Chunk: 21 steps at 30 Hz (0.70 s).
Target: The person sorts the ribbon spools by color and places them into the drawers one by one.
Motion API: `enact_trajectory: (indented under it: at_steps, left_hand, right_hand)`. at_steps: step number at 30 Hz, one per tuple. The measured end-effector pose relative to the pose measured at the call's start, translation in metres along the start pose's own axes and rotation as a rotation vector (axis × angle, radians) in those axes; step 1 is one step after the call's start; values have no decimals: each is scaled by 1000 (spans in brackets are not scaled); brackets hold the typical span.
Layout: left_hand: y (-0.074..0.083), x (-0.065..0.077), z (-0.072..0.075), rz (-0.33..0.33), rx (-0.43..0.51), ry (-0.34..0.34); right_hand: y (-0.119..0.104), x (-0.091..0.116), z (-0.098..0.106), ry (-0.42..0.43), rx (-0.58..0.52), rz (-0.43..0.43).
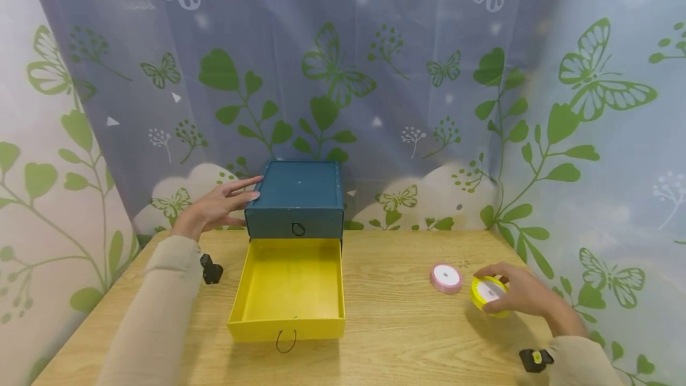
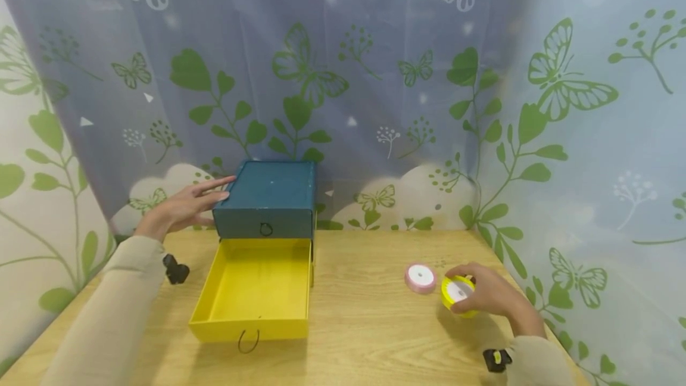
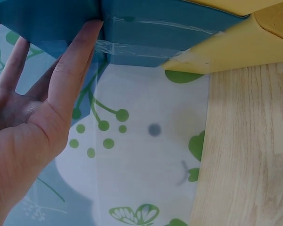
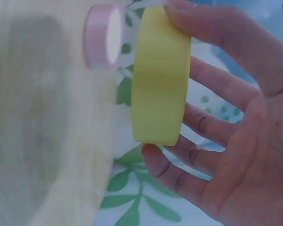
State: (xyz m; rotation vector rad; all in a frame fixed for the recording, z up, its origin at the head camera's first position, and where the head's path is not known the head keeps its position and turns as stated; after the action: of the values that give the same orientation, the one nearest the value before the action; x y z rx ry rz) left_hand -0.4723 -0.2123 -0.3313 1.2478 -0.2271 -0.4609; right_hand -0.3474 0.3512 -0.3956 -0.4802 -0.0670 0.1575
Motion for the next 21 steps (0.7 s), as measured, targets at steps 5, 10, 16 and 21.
enact_trajectory:
  at_steps: [5, 10, 16, 21]
  left_hand:
    - [0, -1, -1, -14, 4, -9]
    - [0, -1, -1, -13, 1, -10]
    - [-1, -1, 0, -7, -2, -11]
    - [0, -1, -1, -9, -6, -9]
  right_hand:
    - [-24, -1, 5, 15, 25, 27]
    - [-49, -5, 8, 15, 38, 65]
    - [-79, -14, 10, 11, 52, 133]
    - [-103, -19, 10, -9, 64, 161]
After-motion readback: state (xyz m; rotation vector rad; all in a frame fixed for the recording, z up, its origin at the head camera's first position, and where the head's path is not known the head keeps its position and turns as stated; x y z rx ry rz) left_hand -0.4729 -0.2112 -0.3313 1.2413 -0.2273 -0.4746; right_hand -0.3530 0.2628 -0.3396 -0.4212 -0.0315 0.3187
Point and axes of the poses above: each hand's wrist, its own x-axis away from the middle knuckle, its own z-axis out of the back of the hand, y = z × x, the point moved 9 cm from there along -x, towards the middle knuckle, and after that the axes turned 10 degrees about -z, right-handed, at the moved point
